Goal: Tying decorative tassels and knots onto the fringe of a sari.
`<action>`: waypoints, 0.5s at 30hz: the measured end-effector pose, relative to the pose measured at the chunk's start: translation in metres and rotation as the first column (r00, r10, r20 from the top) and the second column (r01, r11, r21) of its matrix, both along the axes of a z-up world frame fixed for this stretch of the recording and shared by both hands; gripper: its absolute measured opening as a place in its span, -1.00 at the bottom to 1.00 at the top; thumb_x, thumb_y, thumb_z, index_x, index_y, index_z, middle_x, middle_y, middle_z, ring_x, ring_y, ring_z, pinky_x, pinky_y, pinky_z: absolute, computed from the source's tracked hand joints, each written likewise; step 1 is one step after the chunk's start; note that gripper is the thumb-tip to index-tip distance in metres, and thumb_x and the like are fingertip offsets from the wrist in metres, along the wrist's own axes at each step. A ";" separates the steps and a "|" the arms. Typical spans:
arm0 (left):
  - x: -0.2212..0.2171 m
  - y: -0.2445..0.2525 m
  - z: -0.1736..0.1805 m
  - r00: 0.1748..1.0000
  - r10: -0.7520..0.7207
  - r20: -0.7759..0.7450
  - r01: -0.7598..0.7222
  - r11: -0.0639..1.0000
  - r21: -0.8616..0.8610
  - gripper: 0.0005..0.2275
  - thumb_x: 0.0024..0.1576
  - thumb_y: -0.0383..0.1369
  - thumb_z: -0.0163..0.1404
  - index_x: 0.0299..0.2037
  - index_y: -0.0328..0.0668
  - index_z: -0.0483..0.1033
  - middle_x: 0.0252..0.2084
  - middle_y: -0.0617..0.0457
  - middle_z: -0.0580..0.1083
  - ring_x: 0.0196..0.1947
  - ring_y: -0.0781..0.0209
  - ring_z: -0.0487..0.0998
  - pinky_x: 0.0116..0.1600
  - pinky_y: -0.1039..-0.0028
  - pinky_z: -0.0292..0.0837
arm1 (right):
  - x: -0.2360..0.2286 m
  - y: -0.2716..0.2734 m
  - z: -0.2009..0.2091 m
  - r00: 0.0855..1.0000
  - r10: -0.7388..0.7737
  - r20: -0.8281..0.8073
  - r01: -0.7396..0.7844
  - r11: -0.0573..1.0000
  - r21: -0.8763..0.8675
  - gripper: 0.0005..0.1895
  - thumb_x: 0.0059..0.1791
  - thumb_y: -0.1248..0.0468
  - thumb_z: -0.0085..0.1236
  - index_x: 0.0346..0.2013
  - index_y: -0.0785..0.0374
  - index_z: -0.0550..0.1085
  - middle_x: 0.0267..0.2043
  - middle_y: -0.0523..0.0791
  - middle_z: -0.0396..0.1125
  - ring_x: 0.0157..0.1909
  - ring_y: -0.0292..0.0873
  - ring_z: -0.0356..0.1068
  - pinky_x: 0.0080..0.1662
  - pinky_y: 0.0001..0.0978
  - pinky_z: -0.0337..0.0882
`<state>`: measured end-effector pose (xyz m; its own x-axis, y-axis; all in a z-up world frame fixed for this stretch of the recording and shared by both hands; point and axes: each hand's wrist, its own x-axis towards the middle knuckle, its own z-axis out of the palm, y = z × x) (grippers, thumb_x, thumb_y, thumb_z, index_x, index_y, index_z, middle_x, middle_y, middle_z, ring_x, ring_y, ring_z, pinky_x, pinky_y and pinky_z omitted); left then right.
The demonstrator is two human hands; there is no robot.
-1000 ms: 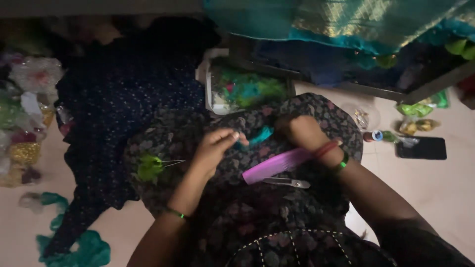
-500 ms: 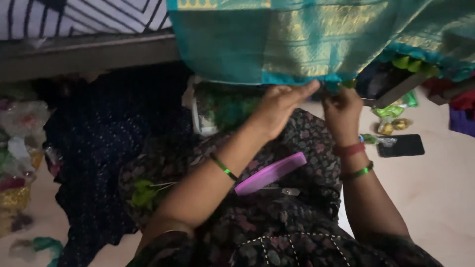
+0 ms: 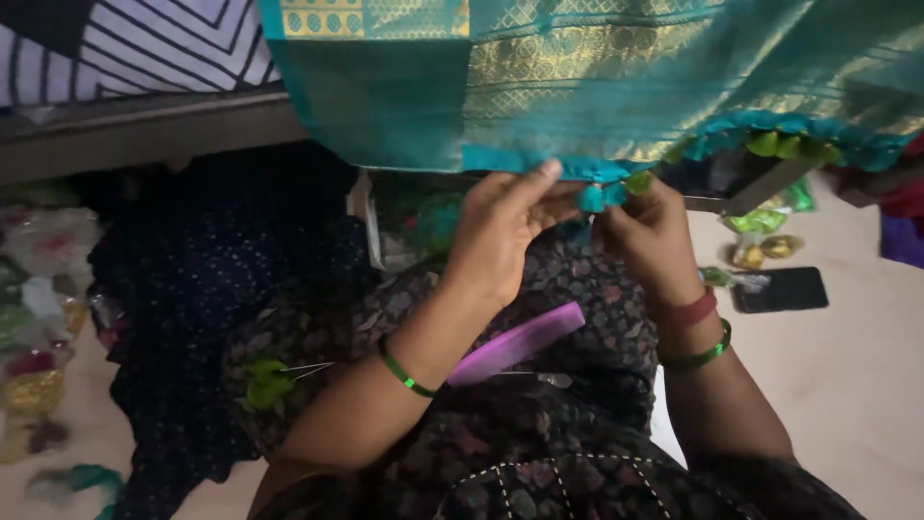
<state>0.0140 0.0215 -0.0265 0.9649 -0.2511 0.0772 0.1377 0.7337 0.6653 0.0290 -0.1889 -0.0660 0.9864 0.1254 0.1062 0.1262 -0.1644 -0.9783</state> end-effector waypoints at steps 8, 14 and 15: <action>-0.022 -0.006 -0.007 0.979 0.190 0.080 -0.202 0.959 0.199 -0.91 0.17 -0.50 0.20 -0.25 -0.43 0.62 -0.30 -0.09 0.61 -0.33 0.26 0.60 -0.13 0.47 0.53 | -0.033 0.035 0.060 0.997 0.051 -0.056 -0.038 0.977 0.208 -0.89 0.01 0.43 0.13 -0.16 0.29 0.47 -0.36 -0.15 0.43 -0.47 -0.33 0.40 -0.48 -0.56 0.30; -0.032 -0.003 0.007 0.969 0.199 0.145 -0.227 0.948 0.223 -0.91 0.16 -0.49 0.20 -0.21 -0.39 0.62 -0.25 0.01 0.61 -0.25 0.34 0.60 -0.08 0.52 0.52 | -0.031 0.017 0.042 0.998 0.056 0.036 -0.062 0.977 0.203 -0.89 0.05 0.46 0.06 -0.15 0.33 0.51 -0.31 -0.13 0.44 -0.41 -0.32 0.39 -0.40 -0.53 0.33; -0.033 -0.001 0.007 0.971 0.183 0.155 -0.223 0.925 0.306 -0.91 0.18 -0.48 0.18 -0.22 -0.39 0.64 -0.25 0.00 0.62 -0.25 0.36 0.59 -0.09 0.54 0.51 | -0.029 0.013 0.038 0.995 0.076 0.071 -0.089 0.973 0.211 -0.88 0.06 0.47 0.04 -0.14 0.34 0.51 -0.28 -0.13 0.45 -0.37 -0.31 0.40 -0.36 -0.52 0.35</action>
